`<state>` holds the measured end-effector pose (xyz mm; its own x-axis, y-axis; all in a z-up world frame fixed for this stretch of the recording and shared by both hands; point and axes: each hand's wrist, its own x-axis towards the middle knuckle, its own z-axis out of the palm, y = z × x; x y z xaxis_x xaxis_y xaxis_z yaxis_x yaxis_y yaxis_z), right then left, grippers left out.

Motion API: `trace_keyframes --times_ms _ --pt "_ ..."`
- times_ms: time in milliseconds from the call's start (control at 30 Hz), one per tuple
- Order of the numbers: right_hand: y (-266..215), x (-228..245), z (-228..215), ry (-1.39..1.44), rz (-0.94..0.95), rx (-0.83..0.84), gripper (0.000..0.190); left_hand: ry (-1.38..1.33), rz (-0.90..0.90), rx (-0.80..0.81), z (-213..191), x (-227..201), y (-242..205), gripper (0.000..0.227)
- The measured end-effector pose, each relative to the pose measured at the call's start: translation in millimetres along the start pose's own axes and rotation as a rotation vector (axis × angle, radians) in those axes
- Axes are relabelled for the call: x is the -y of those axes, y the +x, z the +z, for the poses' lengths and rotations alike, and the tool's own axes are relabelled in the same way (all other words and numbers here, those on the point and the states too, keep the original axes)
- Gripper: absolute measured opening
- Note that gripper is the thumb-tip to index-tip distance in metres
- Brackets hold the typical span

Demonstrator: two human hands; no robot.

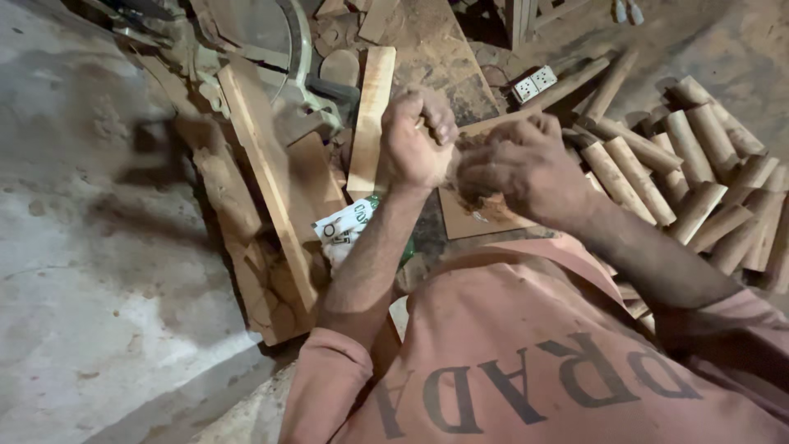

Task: The person mixes a brown paste on a flat board using a small wooden stick. They repeatedly stir and scrape the mixture, occasionally picking up and setting down the stick. The paste is combined with wood shavings or sawdust from the surrounding area.

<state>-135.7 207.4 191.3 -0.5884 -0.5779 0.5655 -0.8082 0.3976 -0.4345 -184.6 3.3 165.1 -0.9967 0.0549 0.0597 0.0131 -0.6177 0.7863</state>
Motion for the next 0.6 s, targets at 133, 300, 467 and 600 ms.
trace_keyframes --times_ms 133,300,467,600 --pt "-7.5 3.9 4.7 0.035 -0.046 0.01 0.029 -0.074 -0.079 -0.044 -9.8 -0.9 0.2 0.031" --pt "-13.1 2.3 8.1 0.005 -0.019 0.053 0.029 -0.12 -0.13 -0.101 -13.3 -2.3 1.7 0.032" --pt "-20.9 0.9 9.5 0.04 -0.022 0.047 0.03 -0.122 -0.133 -0.125 -18.7 0.4 2.1 0.029" --pt "-21.2 0.8 9.7 0.003 -0.012 0.052 0.032 -0.153 -0.116 -0.072 -22.3 3.7 10.2 0.028"
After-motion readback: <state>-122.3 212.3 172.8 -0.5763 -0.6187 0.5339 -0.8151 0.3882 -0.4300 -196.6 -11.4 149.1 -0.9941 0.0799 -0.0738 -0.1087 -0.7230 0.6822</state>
